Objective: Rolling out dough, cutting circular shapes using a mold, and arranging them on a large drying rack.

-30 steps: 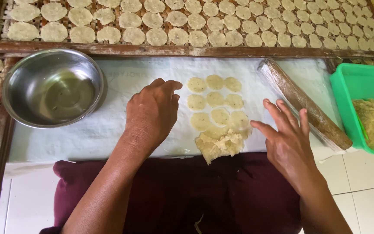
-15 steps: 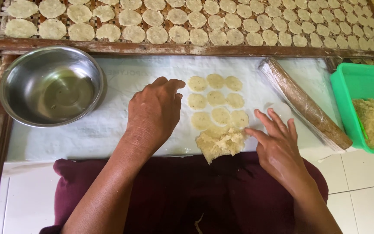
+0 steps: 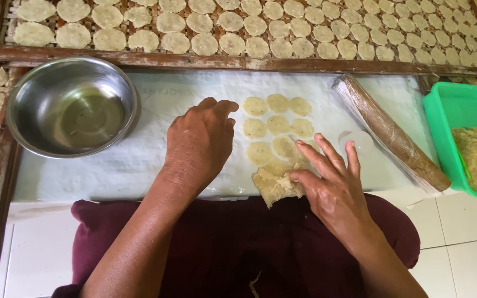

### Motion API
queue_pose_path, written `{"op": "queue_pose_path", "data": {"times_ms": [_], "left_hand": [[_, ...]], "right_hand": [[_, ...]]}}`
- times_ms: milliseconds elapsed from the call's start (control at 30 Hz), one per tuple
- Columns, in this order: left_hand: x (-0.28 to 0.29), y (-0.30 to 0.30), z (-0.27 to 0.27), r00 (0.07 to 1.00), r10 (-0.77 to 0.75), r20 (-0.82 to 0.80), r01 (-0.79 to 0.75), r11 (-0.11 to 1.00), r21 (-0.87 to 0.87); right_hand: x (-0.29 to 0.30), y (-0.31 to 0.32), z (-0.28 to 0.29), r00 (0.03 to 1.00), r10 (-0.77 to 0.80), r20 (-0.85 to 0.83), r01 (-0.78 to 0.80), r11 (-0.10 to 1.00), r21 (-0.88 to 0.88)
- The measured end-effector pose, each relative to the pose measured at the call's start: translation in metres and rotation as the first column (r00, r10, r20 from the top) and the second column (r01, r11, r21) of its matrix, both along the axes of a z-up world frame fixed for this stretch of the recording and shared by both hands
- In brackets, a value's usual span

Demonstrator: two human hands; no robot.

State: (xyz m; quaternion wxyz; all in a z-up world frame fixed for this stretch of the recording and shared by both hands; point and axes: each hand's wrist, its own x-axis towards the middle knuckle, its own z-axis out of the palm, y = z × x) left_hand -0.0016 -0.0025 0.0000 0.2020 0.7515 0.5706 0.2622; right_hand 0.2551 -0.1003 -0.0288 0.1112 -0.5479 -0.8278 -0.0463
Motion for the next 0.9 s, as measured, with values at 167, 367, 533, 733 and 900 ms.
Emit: {"op": "queue_pose_path", "data": {"times_ms": [167, 367, 533, 733, 900], "left_hand": [[-0.001, 0.0, 0.001, 1.0, -0.002, 0.0, 0.002, 1.0, -0.002], [-0.001, -0.001, -0.001, 1.0, -0.007, 0.018, 0.007, 1.0, 0.025], [-0.002, -0.002, 0.0, 1.0, -0.008, 0.02, 0.007, 1.0, 0.028], [-0.001, -0.002, 0.001, 1.0, -0.006, 0.008, 0.006, 1.0, 0.013], [-0.001, -0.001, 0.001, 1.0, -0.009, 0.011, 0.009, 1.0, 0.005]], "right_hand": [[-0.014, 0.001, 0.014, 0.999, -0.046, 0.007, 0.046, 0.999, 0.018], [-0.002, -0.009, 0.005, 0.993, -0.101, 0.062, 0.103, 0.994, -0.028], [-0.009, -0.019, 0.0, 0.992, -0.126, -0.002, 0.126, 0.992, 0.003], [-0.053, -0.022, -0.008, 0.996, -0.019, -0.082, 0.015, 0.999, -0.045], [-0.07, -0.021, -0.016, 0.998, 0.027, -0.06, -0.026, 0.999, 0.025]]}}
